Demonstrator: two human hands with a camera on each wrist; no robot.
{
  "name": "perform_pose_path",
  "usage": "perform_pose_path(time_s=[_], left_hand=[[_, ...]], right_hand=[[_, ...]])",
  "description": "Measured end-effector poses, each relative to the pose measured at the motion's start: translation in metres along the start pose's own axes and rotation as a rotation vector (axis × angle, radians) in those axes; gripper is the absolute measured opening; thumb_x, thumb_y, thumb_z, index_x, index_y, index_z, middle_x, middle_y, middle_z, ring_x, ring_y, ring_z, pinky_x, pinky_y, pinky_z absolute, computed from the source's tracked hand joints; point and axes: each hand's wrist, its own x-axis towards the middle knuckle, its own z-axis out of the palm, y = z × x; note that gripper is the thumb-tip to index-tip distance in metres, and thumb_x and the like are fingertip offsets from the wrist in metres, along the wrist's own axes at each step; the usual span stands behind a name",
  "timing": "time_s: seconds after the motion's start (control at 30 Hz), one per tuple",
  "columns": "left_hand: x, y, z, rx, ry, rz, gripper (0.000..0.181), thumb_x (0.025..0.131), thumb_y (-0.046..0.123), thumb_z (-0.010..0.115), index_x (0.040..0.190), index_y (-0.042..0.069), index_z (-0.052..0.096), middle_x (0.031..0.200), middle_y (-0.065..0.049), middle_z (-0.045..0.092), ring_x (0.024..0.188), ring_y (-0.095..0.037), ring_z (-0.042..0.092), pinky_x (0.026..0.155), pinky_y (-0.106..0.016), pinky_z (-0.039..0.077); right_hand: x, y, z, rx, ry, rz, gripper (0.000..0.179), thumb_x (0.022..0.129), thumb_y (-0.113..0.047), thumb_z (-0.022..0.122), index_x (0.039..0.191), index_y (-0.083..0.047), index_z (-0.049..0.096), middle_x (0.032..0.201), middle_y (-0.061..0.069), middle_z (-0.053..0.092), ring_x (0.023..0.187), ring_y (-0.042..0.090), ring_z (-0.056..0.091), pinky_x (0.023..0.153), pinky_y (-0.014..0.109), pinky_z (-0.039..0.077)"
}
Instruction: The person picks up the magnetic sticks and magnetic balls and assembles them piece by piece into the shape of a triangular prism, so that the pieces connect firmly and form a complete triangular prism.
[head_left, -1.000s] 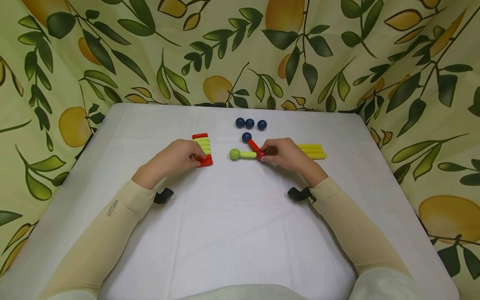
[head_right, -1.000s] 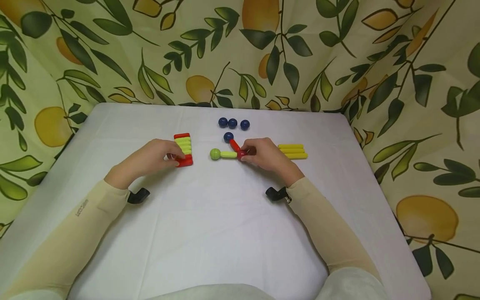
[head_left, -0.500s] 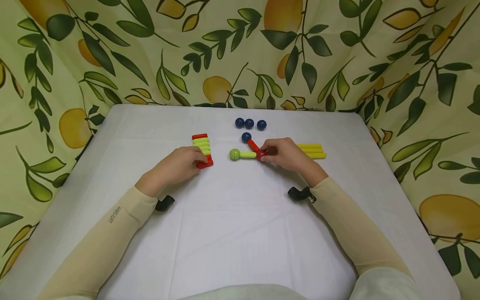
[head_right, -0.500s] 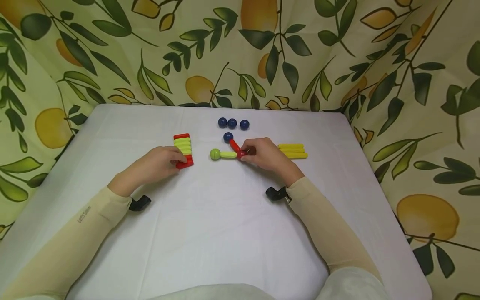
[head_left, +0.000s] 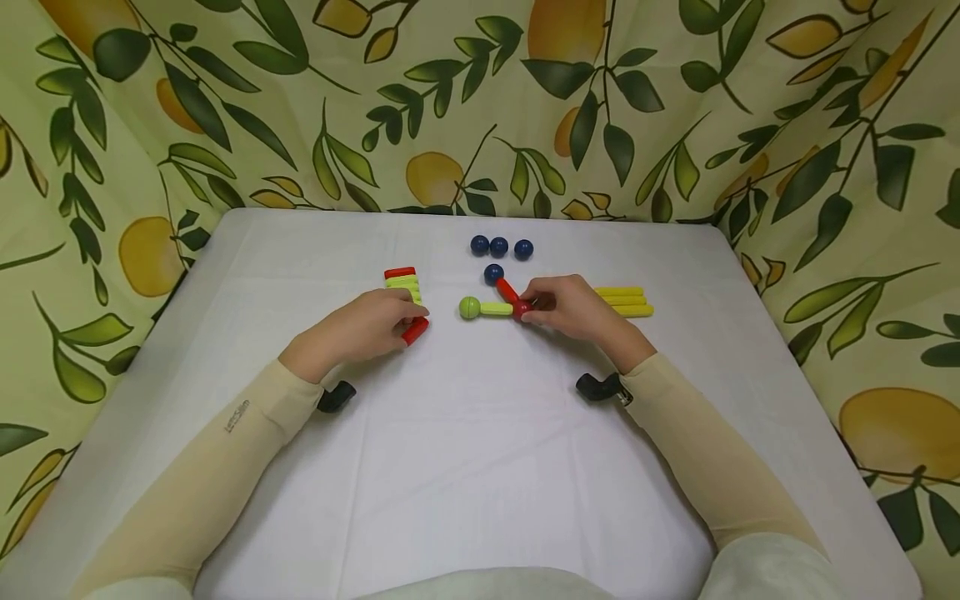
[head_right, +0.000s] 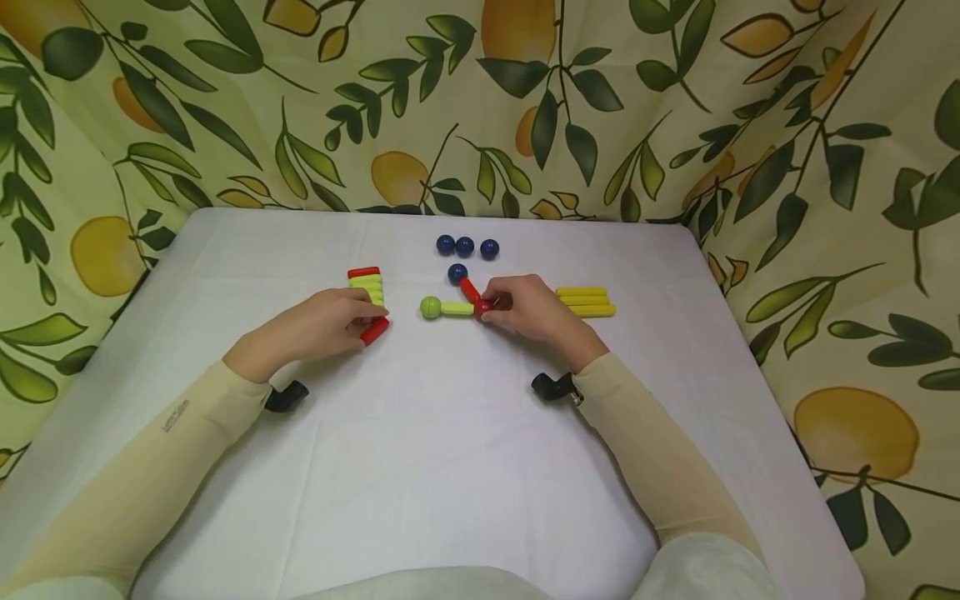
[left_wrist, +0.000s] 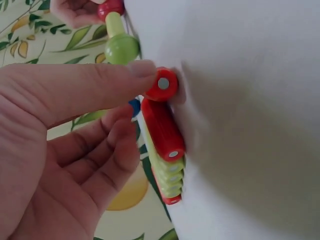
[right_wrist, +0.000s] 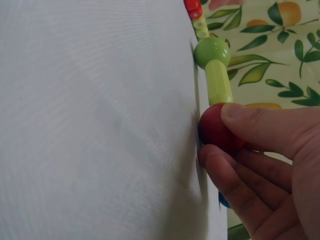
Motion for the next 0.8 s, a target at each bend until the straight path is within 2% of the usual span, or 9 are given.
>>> perform_pose_path(time_s=[0.2, 0.33, 0.5, 0.67, 0.8], left_hand=[[0.007, -0.001, 0.000, 0.044, -0.069, -0.007, 0.035, 0.089, 0.000, 0.083, 0.123, 0.004, 0.077, 0.096, -0.007, 0.058, 0.088, -0.023, 0.054, 0.079, -0.036, 0.049], [0.010, 0.000, 0.000, 0.035, -0.069, -0.005, 0.030, 0.088, 0.003, 0.085, 0.117, 0.005, 0.077, 0.098, -0.006, 0.059, 0.090, -0.023, 0.054, 0.081, -0.037, 0.050], [0.016, 0.002, -0.008, -0.009, -0.050, 0.004, 0.031, 0.089, 0.007, 0.086, 0.118, 0.005, 0.076, 0.103, -0.007, 0.062, 0.094, -0.024, 0.056, 0.084, -0.039, 0.051], [0.038, 0.008, -0.023, -0.082, -0.026, -0.020, 0.038, 0.092, 0.008, 0.084, 0.128, 0.003, 0.075, 0.116, -0.009, 0.071, 0.103, -0.027, 0.065, 0.093, -0.043, 0.055], [0.064, 0.015, -0.032, -0.110, -0.051, -0.052, 0.040, 0.094, 0.013, 0.084, 0.132, 0.006, 0.074, 0.118, -0.008, 0.074, 0.109, -0.026, 0.066, 0.095, -0.043, 0.055]], right_hand=[[0.001, 0.000, 0.002, 0.001, -0.003, -0.004, 0.024, 0.097, -0.015, 0.086, 0.119, -0.013, 0.078, 0.106, 0.003, 0.076, 0.097, 0.024, 0.067, 0.091, 0.040, 0.058], [0.001, -0.001, 0.001, -0.001, 0.001, 0.003, 0.024, 0.096, -0.015, 0.086, 0.119, -0.013, 0.078, 0.105, 0.003, 0.076, 0.097, 0.024, 0.067, 0.091, 0.040, 0.058], [0.001, -0.002, 0.000, -0.007, -0.004, 0.008, 0.024, 0.097, -0.016, 0.086, 0.119, -0.013, 0.077, 0.106, 0.003, 0.076, 0.097, 0.024, 0.067, 0.092, 0.040, 0.058], [0.000, -0.002, -0.002, -0.005, 0.001, 0.020, 0.024, 0.097, -0.015, 0.085, 0.119, -0.014, 0.078, 0.105, 0.003, 0.076, 0.097, 0.024, 0.066, 0.091, 0.040, 0.058], [0.001, -0.001, 0.000, -0.003, -0.005, 0.011, 0.024, 0.097, -0.015, 0.086, 0.119, -0.014, 0.078, 0.105, 0.003, 0.075, 0.096, 0.024, 0.066, 0.091, 0.039, 0.058]])
